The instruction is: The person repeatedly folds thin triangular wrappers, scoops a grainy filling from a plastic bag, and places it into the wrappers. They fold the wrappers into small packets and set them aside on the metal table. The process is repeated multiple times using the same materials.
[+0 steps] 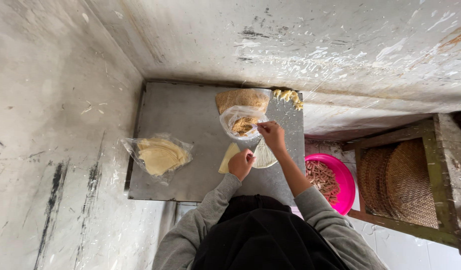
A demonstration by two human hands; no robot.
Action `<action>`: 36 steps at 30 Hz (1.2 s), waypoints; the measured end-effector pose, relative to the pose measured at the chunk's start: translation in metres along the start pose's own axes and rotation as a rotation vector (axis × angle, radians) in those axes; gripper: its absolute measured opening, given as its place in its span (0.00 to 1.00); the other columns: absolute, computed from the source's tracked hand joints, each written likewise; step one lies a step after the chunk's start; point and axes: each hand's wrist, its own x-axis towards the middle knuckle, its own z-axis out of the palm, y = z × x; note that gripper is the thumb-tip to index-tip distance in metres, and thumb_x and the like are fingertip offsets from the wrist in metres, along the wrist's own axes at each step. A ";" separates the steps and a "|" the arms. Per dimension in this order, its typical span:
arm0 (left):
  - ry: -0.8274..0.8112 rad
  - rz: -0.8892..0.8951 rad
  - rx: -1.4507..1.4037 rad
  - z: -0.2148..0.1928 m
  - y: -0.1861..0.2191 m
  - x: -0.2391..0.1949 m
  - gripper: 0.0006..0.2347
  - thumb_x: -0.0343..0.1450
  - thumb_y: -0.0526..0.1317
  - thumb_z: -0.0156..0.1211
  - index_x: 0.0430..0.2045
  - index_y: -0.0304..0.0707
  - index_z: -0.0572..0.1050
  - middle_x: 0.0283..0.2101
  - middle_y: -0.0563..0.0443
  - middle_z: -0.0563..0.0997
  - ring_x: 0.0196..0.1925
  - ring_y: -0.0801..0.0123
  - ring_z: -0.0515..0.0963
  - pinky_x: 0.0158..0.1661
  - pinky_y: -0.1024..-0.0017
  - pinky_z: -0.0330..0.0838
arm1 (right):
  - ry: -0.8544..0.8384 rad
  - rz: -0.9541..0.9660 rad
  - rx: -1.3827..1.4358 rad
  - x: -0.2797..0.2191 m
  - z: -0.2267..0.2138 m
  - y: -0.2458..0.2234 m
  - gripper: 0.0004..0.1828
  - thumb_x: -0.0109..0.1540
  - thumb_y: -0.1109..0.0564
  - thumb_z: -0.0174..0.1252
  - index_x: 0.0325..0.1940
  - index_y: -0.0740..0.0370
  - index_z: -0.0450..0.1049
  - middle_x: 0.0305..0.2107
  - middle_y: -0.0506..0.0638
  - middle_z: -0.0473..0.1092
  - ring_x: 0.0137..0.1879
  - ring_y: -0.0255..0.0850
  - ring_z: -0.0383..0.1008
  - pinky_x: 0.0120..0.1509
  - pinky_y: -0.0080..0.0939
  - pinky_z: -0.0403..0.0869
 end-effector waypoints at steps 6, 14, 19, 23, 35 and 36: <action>-0.023 -0.058 -0.002 -0.003 0.004 0.000 0.07 0.69 0.41 0.66 0.34 0.39 0.78 0.29 0.53 0.83 0.32 0.63 0.83 0.34 0.65 0.75 | 0.125 -0.120 -0.032 -0.013 0.018 -0.021 0.07 0.61 0.61 0.65 0.43 0.61 0.82 0.37 0.55 0.78 0.41 0.44 0.82 0.45 0.41 0.77; -0.007 -0.024 -0.011 -0.005 0.003 -0.001 0.07 0.69 0.41 0.65 0.33 0.39 0.78 0.29 0.52 0.83 0.32 0.61 0.83 0.35 0.64 0.75 | 0.100 -0.078 -0.191 -0.007 0.032 -0.022 0.08 0.59 0.56 0.67 0.42 0.54 0.84 0.34 0.55 0.77 0.40 0.46 0.76 0.46 0.46 0.76; -0.018 -0.019 0.001 -0.006 0.004 -0.001 0.07 0.69 0.41 0.66 0.33 0.39 0.78 0.29 0.51 0.83 0.33 0.60 0.83 0.35 0.63 0.75 | 0.099 -0.037 -0.152 -0.005 0.043 -0.021 0.08 0.59 0.54 0.67 0.43 0.52 0.84 0.33 0.51 0.78 0.39 0.43 0.77 0.45 0.45 0.76; -0.021 -0.037 0.001 -0.007 0.005 0.000 0.08 0.69 0.43 0.66 0.33 0.39 0.78 0.30 0.52 0.83 0.32 0.61 0.83 0.35 0.64 0.75 | 0.088 -0.004 -0.061 -0.003 0.043 -0.013 0.09 0.59 0.55 0.66 0.43 0.53 0.84 0.33 0.48 0.81 0.34 0.41 0.77 0.42 0.42 0.76; -0.031 -0.019 -0.021 -0.006 0.005 -0.003 0.09 0.68 0.42 0.67 0.33 0.39 0.77 0.29 0.52 0.82 0.32 0.63 0.82 0.35 0.65 0.75 | 0.070 0.172 0.088 -0.013 0.044 -0.018 0.09 0.59 0.55 0.67 0.44 0.53 0.84 0.31 0.46 0.81 0.31 0.34 0.74 0.37 0.38 0.74; -0.035 -0.021 -0.034 -0.006 0.006 -0.003 0.09 0.68 0.42 0.68 0.34 0.39 0.77 0.29 0.52 0.82 0.32 0.64 0.82 0.35 0.65 0.75 | 0.072 0.177 0.109 -0.013 0.041 -0.017 0.09 0.59 0.56 0.67 0.44 0.53 0.84 0.31 0.45 0.81 0.31 0.33 0.73 0.37 0.38 0.73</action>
